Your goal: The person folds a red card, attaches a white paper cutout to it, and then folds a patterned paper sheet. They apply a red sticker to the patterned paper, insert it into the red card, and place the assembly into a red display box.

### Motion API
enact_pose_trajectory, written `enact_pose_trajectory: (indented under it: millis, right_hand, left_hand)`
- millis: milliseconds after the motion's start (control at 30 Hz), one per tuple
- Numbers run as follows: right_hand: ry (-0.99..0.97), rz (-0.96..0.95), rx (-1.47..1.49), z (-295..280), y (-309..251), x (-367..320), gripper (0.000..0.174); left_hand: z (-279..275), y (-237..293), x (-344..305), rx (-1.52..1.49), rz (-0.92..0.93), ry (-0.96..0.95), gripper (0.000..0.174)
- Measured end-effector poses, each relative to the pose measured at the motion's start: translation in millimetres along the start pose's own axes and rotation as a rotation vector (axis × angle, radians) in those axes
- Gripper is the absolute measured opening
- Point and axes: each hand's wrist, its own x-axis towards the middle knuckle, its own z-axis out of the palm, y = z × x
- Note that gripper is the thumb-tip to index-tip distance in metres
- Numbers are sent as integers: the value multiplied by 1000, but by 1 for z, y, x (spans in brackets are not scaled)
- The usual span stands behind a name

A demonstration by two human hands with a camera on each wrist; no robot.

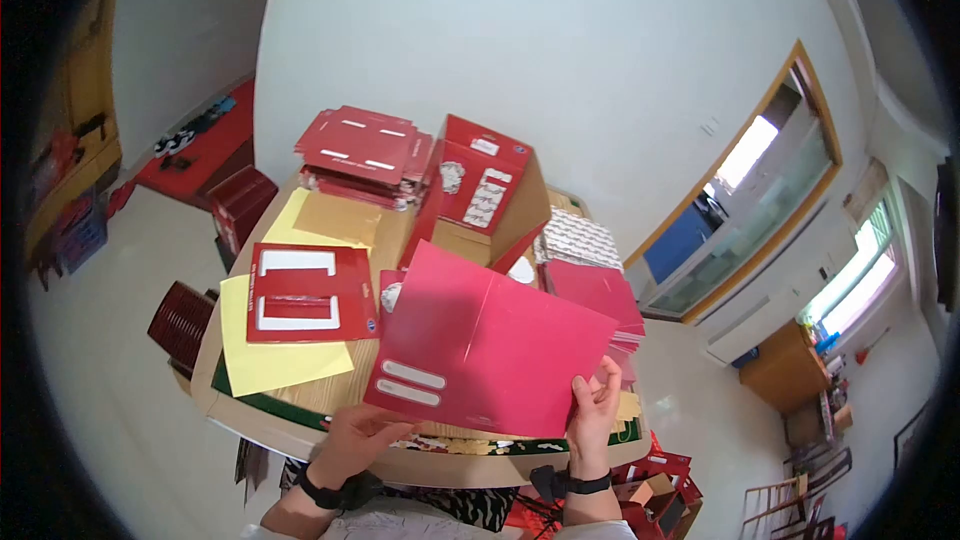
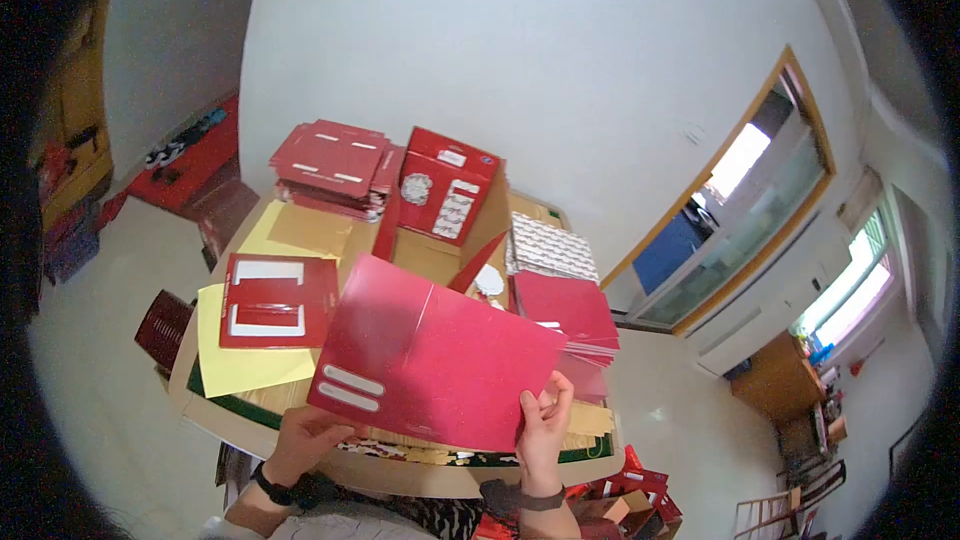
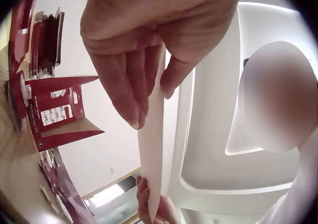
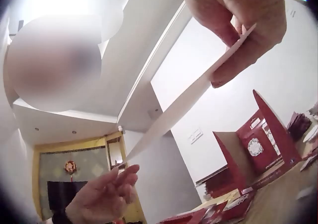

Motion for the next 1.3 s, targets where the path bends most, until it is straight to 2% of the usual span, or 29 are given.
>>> enact_pose_trajectory:
  millis: [33, 167, 267, 333, 367, 400, 433, 500, 533, 633, 667, 800, 867, 967, 1067, 1200, 1300]
  right_hand:
    - [-16, 29, 19, 0, 2, 0, 42]
    - [-89, 78, -106, 0, 9, -9, 44]
    - [-157, 100, -130, 6, 10, -18, 56]
    - [-198, 32, -169, 19, 0, -26, 68]
    - [-220, -2, -188, 23, -4, -27, 75]
    - [-345, -246, -268, 24, 2, -25, 77]
    - [-452, -363, -497, 23, -4, -24, 75]
    - [-658, -591, -961, 28, -30, -23, 71]
    - [-612, -547, -905, 37, -35, -28, 46]
    - [-776, -606, -1049, 17, -31, -17, 35]
    - [-715, -627, -956, 19, -29, -16, 25]
    - [-677, -556, -832, 23, -32, -14, 16]
    - [-655, -525, -811, 29, -36, -13, 7]
    - [-607, -508, -701, 31, -36, -12, 7]
    - [-607, -512, -720, 32, -37, -11, 12]
    - [-606, -483, -686, 30, -34, -11, 11]
    - [-671, -443, -668, 31, -37, -11, 9]
  left_hand:
    - [0, 2, -1, 39, 1, -33, 21]
    - [2, -3, -1, 133, 24, 206, 24]
    - [8, 2, -1, 39, 11, 333, 20]
    - [-1, -18, 1, 68, 68, 353, 23]
    - [-2, -21, 3, -135, 63, 382, 23]
    - [-3, -20, 6, -339, 57, 410, 23]
    - [-4, -19, 8, -544, 51, 436, 24]
    - [-5, -8, 9, -604, 65, 429, 27]
    - [-4, 1, 8, -642, 58, 432, 28]
    - [-6, 2, 8, -685, 43, 395, 30]
    - [-5, 1, 8, -665, 44, 397, 30]
    - [-8, -4, 6, -598, -6, 312, 31]
    - [-4, 2, 7, -591, -20, 352, 30]
    - [-2, 7, 6, -567, -20, 326, 30]
    - [-3, 11, 5, -572, -22, 285, 26]
    - [-5, 9, 6, -582, -14, 233, 25]
    - [-3, 12, 7, -594, -8, 294, 28]
